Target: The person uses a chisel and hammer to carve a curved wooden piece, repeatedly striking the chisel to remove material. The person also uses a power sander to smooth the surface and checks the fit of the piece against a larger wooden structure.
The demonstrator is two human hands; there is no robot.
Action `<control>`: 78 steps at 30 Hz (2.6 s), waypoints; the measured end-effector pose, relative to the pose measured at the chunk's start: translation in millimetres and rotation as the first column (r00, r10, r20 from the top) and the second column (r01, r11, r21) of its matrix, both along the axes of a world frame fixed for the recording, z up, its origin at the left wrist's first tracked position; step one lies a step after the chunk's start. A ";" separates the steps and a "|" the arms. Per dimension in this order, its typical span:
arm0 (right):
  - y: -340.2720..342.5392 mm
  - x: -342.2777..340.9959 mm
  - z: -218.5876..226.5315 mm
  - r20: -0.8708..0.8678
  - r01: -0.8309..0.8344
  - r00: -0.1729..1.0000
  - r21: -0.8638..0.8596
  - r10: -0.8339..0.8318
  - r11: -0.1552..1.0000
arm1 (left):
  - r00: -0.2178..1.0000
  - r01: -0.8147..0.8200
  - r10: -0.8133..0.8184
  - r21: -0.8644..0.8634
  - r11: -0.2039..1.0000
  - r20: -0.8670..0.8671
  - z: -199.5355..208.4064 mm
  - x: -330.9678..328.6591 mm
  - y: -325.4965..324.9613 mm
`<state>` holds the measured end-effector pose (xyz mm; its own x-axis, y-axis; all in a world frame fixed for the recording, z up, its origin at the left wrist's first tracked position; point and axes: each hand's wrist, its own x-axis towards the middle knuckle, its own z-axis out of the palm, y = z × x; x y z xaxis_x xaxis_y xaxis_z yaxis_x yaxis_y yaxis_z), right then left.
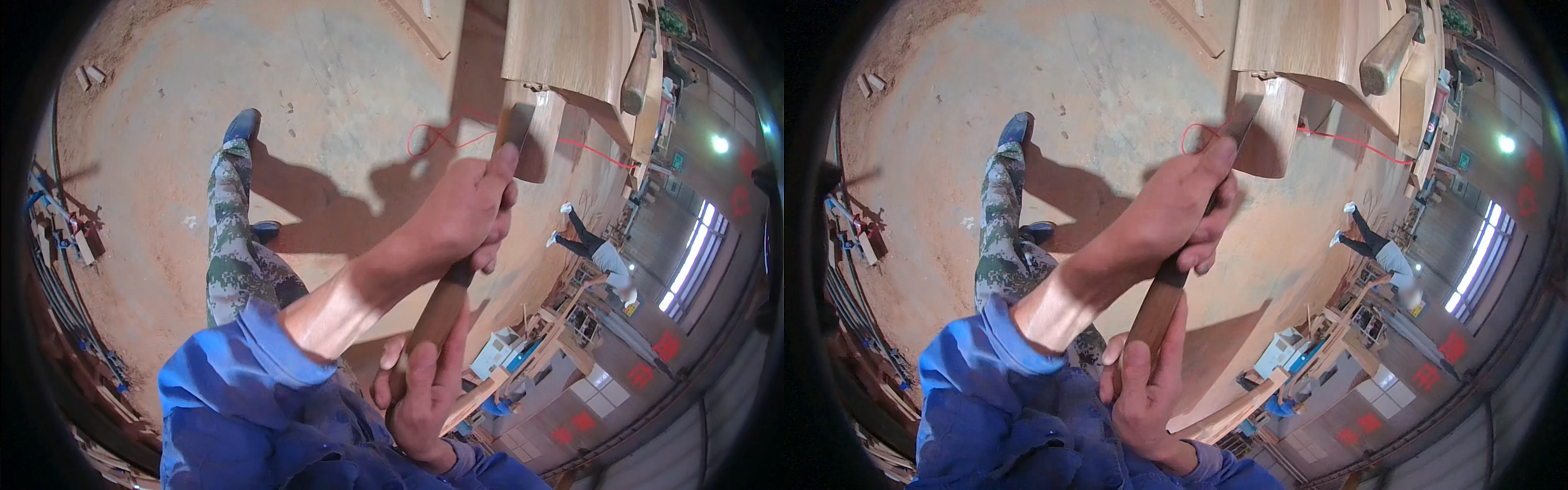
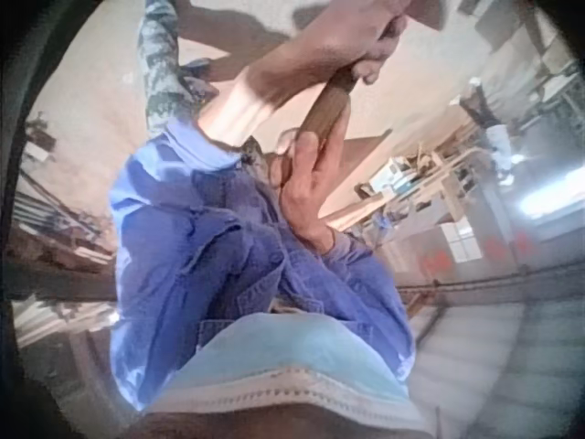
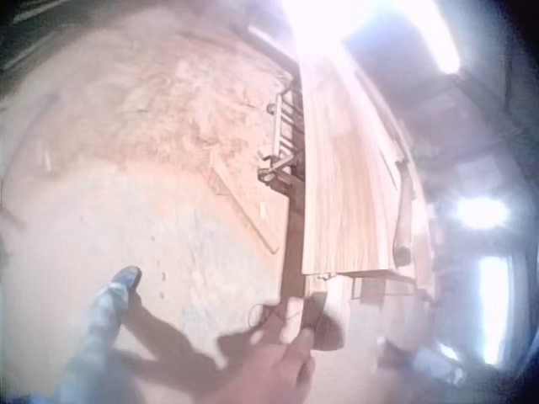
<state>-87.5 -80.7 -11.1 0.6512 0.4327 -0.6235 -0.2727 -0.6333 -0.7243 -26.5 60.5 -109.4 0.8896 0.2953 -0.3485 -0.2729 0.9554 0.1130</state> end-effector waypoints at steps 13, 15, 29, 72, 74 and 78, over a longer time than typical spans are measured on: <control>14.4 18.4 -3.7 0.046 -0.049 0.998 -0.056 0.051 0.997 | 0.997 -0.053 0.058 0.085 0.995 -0.054 -0.9 8.5 7.3; 8.2 17.2 -11.0 0.030 -0.083 0.996 0.017 0.082 0.996 | 0.997 -0.052 0.055 0.064 0.997 -0.058 -4.1 9.2 16.5; 10.1 -3.7 -15.6 0.022 0.013 1.000 0.007 -0.013 1.000 | 1.000 0.026 -0.026 0.097 0.995 -0.007 -9.1 -2.8 7.4; 5.9 19.0 12.0 -0.079 0.012 0.997 0.040 -0.009 0.999 | 0.964 0.124 -0.086 0.139 0.983 -0.251 25.7 7.6 15.1; -3.4 12.1 18.1 -0.068 0.030 0.997 0.013 -0.029 0.999 | 0.973 0.140 -0.115 0.118 0.983 -0.198 30.9 0.9 0.7; 19.6 28.8 19.2 -0.092 0.014 0.996 -0.010 -0.015 1.000 | 0.952 0.047 0.001 0.148 0.988 -0.305 33.5 12.6 21.4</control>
<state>-58.7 -61.1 8.1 0.5969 0.4174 -0.6852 -0.3476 -0.6351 -0.6898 -13.9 81.9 -75.9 0.7559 0.3465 -0.5556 -0.1810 0.9260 0.3313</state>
